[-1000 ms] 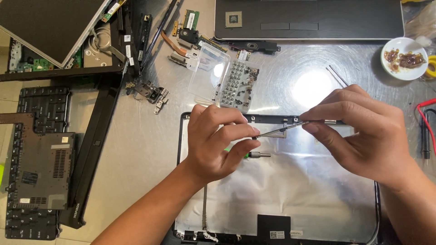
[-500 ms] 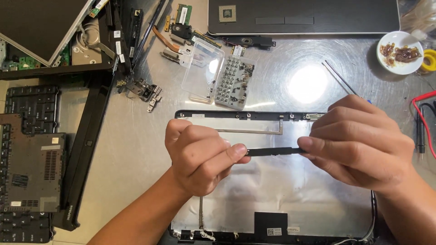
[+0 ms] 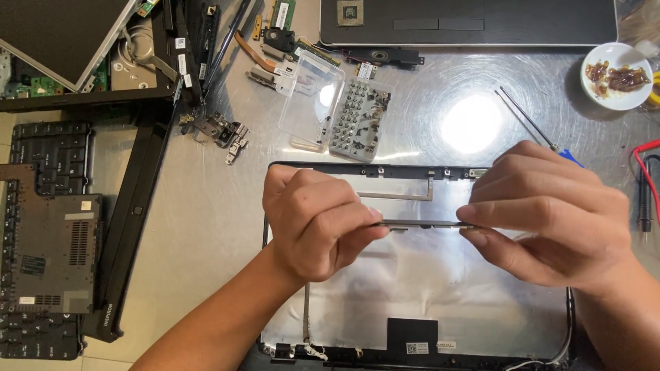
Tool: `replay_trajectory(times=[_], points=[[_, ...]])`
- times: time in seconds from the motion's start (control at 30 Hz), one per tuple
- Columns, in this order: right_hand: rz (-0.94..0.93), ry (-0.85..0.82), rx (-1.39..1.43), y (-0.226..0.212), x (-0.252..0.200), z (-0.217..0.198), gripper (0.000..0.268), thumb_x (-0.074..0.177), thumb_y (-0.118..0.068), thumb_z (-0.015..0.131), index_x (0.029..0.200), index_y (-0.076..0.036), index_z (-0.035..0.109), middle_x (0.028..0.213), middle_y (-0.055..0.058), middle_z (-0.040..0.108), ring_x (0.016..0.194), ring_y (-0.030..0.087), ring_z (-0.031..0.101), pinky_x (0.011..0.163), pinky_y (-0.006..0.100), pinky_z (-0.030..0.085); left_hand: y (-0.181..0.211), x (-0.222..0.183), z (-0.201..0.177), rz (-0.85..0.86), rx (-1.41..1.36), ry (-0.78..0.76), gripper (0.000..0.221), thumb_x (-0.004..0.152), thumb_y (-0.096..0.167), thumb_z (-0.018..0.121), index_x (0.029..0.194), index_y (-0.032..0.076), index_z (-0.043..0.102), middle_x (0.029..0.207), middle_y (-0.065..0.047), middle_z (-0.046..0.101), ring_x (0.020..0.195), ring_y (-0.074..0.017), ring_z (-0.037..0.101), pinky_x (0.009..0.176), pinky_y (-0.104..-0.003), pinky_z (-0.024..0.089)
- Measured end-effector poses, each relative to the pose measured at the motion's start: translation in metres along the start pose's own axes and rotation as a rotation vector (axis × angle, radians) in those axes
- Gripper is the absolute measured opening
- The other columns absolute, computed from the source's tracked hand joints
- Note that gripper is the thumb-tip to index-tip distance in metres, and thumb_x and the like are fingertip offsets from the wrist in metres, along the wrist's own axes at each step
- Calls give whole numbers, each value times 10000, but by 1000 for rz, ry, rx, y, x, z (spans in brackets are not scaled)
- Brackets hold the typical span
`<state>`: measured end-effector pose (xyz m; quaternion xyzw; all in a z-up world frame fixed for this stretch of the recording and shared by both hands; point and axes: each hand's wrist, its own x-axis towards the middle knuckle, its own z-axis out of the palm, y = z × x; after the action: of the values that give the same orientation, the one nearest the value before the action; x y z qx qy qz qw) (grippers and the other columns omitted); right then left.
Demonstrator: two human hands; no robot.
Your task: Removing a webcam module from a laptop screen assembly using prying tools and hands.
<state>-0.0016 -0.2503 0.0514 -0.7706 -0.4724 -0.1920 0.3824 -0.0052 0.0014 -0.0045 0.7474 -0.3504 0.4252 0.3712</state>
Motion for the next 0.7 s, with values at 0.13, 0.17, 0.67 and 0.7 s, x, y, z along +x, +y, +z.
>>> replay_trajectory(times=[0.13, 0.17, 0.67, 0.7], points=[[232, -103, 159, -3, 1, -1, 189, 839, -123, 700, 956, 24, 675, 808, 97, 717, 658, 236, 653, 680, 331, 532, 3, 8, 1, -75, 22, -106, 263, 1059, 352, 504, 952, 164, 654, 951, 6, 621, 650, -134, 571, 751, -348, 310], [233, -102, 158, -3, 2, -1, 189, 839, -123, 700, 956, 24, 675, 808, 97, 717, 658, 236, 653, 680, 331, 532, 3, 8, 1, -74, 20, -106, 263, 1059, 352, 504, 952, 164, 654, 951, 6, 621, 650, -134, 571, 751, -348, 310], [229, -65, 43, -10, 9, 4, 142, 811, -68, 815, 868, -5, 701, 701, 69, 631, 629, 197, 614, 635, 302, 495, 4, 6, 4, -7, -22, -137, 196, 1053, 282, 564, 974, 137, 671, 961, -9, 628, 664, -150, 579, 723, -341, 294], [214, -47, 23, -10, 9, 3, 167, 795, -100, 827, 829, -8, 691, 696, 73, 631, 619, 200, 602, 626, 309, 484, 4, 5, 5, -3, -24, -127, 192, 1050, 288, 568, 975, 144, 671, 962, -2, 629, 661, -145, 578, 728, -337, 299]])
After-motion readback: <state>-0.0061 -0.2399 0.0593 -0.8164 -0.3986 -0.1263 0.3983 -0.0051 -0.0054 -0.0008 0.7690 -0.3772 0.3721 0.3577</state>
